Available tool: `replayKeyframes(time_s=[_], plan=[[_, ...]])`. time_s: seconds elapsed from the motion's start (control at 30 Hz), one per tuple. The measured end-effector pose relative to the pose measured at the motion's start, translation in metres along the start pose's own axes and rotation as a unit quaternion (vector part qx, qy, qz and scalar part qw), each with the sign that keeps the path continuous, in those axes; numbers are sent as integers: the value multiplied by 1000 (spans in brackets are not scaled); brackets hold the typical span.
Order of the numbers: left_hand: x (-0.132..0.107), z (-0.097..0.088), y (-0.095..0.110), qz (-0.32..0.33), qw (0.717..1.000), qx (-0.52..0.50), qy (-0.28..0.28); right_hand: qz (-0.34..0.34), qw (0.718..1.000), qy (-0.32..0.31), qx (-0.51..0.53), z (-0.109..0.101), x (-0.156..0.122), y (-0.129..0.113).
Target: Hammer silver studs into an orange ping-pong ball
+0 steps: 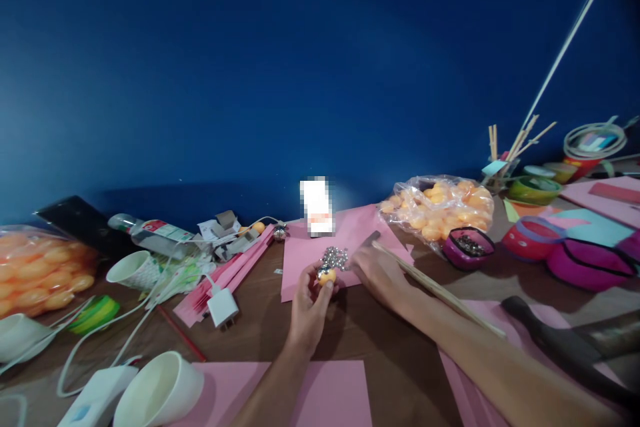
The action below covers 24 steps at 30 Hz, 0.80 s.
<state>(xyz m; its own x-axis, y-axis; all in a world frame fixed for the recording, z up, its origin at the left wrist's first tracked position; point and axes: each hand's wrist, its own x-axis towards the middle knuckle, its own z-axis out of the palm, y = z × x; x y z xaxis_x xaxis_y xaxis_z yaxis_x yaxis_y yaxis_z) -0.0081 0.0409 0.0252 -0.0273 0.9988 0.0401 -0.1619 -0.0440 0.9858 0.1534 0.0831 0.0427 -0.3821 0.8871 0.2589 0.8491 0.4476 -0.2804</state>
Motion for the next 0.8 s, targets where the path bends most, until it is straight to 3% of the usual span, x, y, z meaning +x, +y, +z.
replayKeyframes(time_s=[0.33, 0.8], plan=[[0, -3, -7, 2, 1000, -8, 3, -8, 999, 48, 9, 3, -3, 5], [0, -1, -3, 0, 1000, -3, 14, -9, 998, 62, 31, 7, -3, 10]])
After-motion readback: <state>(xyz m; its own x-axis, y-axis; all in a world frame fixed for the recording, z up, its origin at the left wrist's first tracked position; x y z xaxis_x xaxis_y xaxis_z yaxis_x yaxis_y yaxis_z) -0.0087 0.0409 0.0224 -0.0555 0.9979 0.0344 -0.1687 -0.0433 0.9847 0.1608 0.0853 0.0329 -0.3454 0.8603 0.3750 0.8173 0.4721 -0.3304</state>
